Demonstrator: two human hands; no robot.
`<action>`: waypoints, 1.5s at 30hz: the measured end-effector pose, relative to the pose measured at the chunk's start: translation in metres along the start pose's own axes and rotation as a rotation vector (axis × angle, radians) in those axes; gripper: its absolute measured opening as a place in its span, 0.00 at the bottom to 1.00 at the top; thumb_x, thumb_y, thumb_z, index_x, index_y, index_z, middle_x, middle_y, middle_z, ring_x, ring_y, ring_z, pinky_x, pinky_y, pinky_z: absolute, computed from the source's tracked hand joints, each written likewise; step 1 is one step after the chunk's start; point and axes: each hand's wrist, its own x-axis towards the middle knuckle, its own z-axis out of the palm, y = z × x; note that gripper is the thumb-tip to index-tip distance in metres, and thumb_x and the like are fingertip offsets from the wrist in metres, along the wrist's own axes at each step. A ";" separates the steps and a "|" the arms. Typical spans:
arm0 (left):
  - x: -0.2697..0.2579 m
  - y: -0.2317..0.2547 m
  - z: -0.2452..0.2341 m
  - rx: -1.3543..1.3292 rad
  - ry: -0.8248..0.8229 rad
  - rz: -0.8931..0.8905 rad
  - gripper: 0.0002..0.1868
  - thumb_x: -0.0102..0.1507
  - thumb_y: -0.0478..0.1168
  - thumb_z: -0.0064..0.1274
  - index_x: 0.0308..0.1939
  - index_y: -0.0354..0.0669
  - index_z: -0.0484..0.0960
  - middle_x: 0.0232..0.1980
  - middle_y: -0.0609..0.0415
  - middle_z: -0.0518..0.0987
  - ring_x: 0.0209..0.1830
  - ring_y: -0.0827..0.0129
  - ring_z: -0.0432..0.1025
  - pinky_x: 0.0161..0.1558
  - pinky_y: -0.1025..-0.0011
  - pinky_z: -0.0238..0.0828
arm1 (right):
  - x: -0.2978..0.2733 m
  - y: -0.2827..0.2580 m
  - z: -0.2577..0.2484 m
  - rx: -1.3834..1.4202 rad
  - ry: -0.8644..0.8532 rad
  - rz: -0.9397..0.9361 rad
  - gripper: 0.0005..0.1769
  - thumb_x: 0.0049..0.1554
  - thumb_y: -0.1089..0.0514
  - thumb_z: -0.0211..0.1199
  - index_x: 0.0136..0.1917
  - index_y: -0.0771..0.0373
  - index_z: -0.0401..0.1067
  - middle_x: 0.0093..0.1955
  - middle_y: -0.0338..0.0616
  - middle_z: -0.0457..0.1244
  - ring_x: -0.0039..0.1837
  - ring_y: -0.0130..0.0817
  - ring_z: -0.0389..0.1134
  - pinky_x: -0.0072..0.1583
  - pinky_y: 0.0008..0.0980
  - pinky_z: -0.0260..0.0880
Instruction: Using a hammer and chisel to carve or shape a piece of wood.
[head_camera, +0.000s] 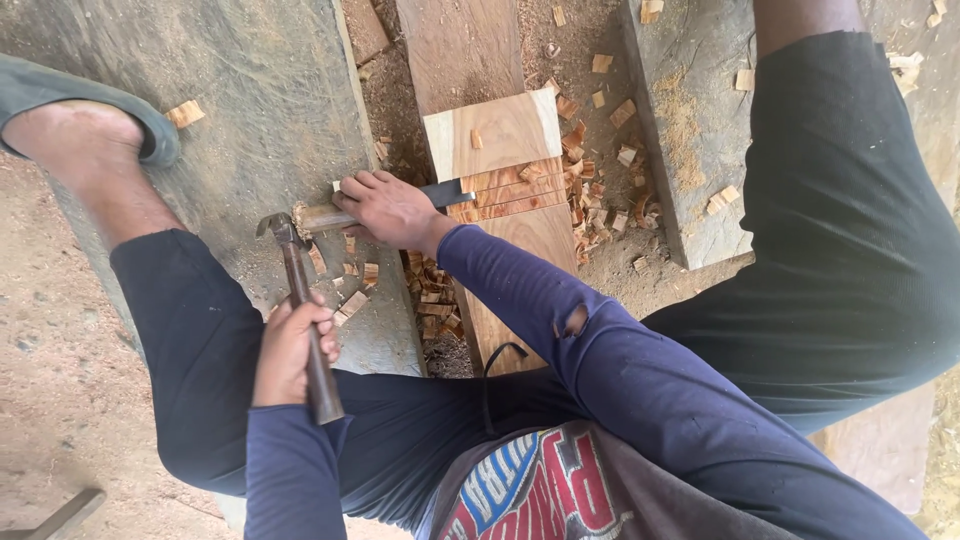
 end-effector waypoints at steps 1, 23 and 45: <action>-0.001 0.002 -0.005 0.004 0.001 -0.002 0.09 0.60 0.32 0.48 0.43 0.44 0.69 0.24 0.58 0.67 0.16 0.74 0.62 0.18 0.72 0.62 | 0.000 -0.001 -0.001 0.004 0.001 0.002 0.34 0.61 0.37 0.60 0.69 0.64 0.67 0.57 0.41 0.59 0.61 0.37 0.60 0.66 0.38 0.63; -0.003 0.009 0.004 0.052 0.165 0.026 0.12 0.60 0.30 0.49 0.45 0.44 0.66 0.25 0.59 0.68 0.15 0.75 0.63 0.16 0.72 0.63 | -0.005 0.002 -0.007 0.006 -0.005 0.007 0.35 0.58 0.41 0.64 0.69 0.66 0.67 0.60 0.43 0.58 0.63 0.39 0.59 0.66 0.40 0.62; -0.006 0.017 -0.027 0.126 -0.036 -0.067 0.09 0.60 0.32 0.49 0.44 0.44 0.70 0.24 0.60 0.68 0.15 0.74 0.62 0.18 0.72 0.61 | -0.014 0.008 -0.009 -0.001 0.003 -0.013 0.32 0.58 0.42 0.63 0.68 0.65 0.68 0.58 0.42 0.58 0.63 0.38 0.58 0.66 0.38 0.61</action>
